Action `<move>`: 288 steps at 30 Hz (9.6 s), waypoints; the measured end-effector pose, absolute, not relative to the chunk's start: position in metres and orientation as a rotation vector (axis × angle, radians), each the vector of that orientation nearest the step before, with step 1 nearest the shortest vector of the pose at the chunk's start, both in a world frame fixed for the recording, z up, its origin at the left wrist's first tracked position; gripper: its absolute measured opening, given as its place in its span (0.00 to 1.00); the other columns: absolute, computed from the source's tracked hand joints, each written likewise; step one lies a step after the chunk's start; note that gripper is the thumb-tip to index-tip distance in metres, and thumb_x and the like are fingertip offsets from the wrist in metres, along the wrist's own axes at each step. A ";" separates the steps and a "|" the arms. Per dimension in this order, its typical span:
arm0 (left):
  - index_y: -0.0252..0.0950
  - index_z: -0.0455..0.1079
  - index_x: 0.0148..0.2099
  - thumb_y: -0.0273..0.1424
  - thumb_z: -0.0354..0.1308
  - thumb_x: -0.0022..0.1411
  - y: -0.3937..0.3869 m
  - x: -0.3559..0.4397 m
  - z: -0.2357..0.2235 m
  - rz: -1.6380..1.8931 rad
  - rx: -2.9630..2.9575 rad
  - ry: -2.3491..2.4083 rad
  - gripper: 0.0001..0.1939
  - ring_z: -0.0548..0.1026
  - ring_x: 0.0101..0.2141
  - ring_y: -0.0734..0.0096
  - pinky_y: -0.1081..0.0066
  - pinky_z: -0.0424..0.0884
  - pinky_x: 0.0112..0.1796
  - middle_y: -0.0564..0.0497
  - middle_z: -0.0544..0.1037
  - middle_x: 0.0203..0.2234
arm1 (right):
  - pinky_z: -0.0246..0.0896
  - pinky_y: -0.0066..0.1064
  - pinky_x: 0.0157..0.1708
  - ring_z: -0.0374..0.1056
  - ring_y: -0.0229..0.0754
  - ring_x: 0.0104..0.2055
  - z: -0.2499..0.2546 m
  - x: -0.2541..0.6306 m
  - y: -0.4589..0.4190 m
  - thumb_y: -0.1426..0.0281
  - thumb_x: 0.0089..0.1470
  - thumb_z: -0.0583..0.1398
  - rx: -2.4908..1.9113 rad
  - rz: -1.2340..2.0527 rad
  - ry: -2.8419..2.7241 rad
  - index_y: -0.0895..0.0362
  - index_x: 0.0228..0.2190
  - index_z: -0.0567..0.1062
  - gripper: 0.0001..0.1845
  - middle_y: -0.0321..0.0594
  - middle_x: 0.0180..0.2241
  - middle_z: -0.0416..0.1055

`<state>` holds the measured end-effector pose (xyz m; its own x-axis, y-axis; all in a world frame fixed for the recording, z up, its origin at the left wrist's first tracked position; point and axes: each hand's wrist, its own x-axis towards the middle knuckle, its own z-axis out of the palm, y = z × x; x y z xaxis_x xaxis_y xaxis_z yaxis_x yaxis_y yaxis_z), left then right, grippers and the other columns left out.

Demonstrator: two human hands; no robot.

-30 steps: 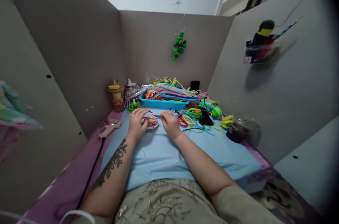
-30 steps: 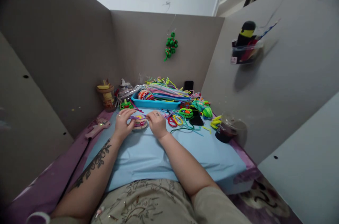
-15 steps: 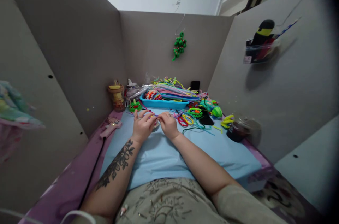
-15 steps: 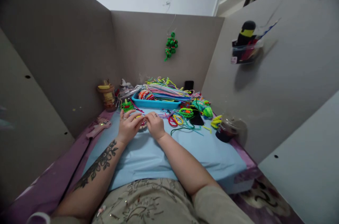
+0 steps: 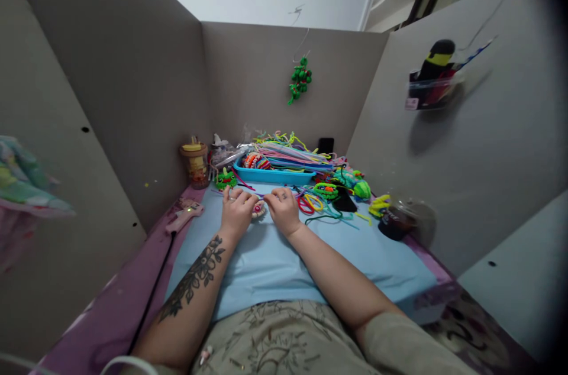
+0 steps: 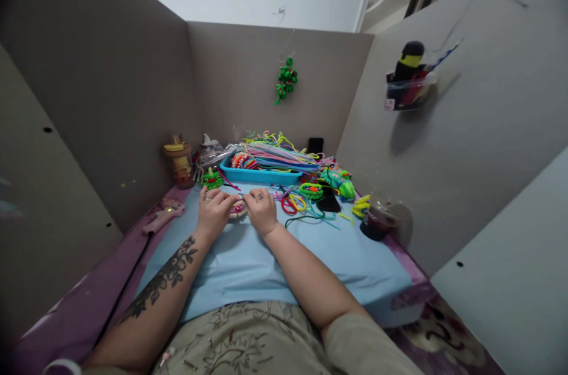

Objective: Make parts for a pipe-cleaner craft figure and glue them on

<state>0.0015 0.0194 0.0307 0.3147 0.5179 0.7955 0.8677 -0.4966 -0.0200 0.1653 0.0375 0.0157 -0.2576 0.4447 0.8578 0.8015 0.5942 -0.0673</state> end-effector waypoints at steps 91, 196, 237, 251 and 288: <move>0.35 0.71 0.29 0.35 0.58 0.54 0.033 0.004 0.019 -1.813 -2.552 -1.629 0.09 0.70 0.29 0.70 0.71 0.66 0.32 0.51 0.74 0.24 | 0.59 0.33 0.40 0.65 0.44 0.41 0.013 0.165 0.040 0.70 0.58 0.54 -0.937 -0.300 -1.966 0.56 0.36 0.75 0.09 0.44 0.36 0.71; 0.35 0.72 0.36 0.35 0.56 0.57 0.029 0.001 0.018 -1.852 -2.618 -1.511 0.09 0.72 0.34 0.70 0.73 0.69 0.31 0.49 0.75 0.31 | 0.59 0.33 0.41 0.66 0.43 0.40 0.012 0.163 0.036 0.72 0.56 0.55 -0.917 -0.243 -1.917 0.56 0.34 0.75 0.08 0.43 0.34 0.73; 0.39 0.73 0.34 0.31 0.54 0.61 0.033 -0.005 0.020 -1.601 -2.494 -1.155 0.07 0.73 0.33 0.67 0.61 0.63 0.41 0.50 0.79 0.30 | 0.35 0.18 0.13 0.41 0.24 0.14 0.018 0.167 0.045 0.70 0.35 0.68 -0.477 2.002 -1.215 0.61 0.24 0.69 0.13 0.26 0.14 0.55; 0.38 0.71 0.31 0.32 0.53 0.61 0.031 -0.004 0.023 -1.561 -2.425 -1.180 0.08 0.70 0.31 0.69 0.65 0.61 0.38 0.52 0.77 0.27 | 0.49 0.24 0.20 0.54 0.31 0.21 0.019 0.164 0.046 0.65 0.43 0.64 -0.780 1.150 -1.447 0.57 0.29 0.71 0.11 0.32 0.24 0.64; 0.37 0.70 0.33 0.33 0.53 0.61 0.032 -0.003 0.021 -1.470 -2.500 -1.212 0.07 0.71 0.33 0.68 0.65 0.62 0.39 0.50 0.77 0.29 | 0.44 0.25 0.20 0.50 0.31 0.19 0.022 0.157 0.040 0.66 0.42 0.62 -0.766 1.177 -1.374 0.58 0.21 0.71 0.08 0.29 0.16 0.59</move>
